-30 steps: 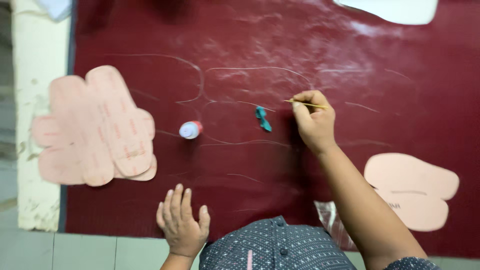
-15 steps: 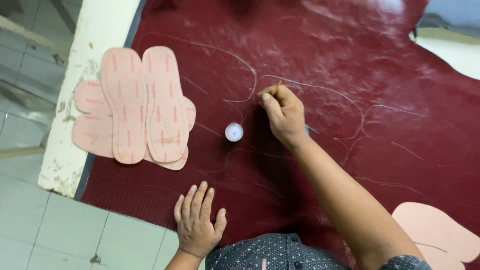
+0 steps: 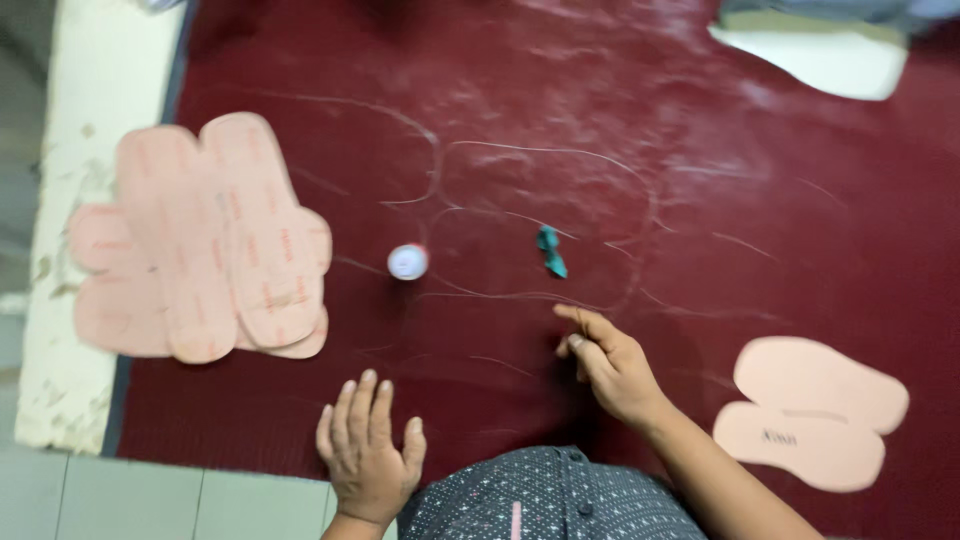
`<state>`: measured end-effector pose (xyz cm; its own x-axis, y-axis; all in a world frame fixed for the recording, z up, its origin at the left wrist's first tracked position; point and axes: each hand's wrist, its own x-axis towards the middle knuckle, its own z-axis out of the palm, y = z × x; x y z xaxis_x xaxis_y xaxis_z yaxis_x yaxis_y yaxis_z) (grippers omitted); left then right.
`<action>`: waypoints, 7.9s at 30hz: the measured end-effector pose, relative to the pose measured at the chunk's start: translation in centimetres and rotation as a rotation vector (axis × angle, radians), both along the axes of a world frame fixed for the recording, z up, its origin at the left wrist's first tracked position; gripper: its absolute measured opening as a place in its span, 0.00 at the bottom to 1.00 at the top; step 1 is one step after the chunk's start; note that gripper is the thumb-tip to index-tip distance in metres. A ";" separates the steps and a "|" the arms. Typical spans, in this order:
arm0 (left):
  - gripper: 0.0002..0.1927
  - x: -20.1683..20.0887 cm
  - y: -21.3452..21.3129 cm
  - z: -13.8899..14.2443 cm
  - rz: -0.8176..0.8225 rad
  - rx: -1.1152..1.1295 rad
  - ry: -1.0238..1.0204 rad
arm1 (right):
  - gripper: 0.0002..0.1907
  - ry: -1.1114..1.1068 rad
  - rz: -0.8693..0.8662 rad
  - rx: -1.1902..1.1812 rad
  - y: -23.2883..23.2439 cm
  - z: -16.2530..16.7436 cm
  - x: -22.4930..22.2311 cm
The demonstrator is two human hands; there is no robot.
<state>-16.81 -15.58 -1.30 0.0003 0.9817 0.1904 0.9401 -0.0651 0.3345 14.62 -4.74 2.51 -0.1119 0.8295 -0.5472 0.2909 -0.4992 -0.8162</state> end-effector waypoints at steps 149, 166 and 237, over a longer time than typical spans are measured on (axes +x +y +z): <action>0.43 5.0 14.6 11.9 1.209 -0.070 -0.182 | 0.23 -0.789 0.282 0.413 -7.1 -2.0 32.5; 0.25 3.6 12.5 12.8 1.236 0.893 -1.290 | 0.15 -0.811 0.043 0.521 -10.9 0.7 30.8; 0.27 67.7 -8.1 4.6 -0.116 -0.022 -0.317 | 0.21 -0.715 -0.350 0.533 -25.6 -0.4 66.9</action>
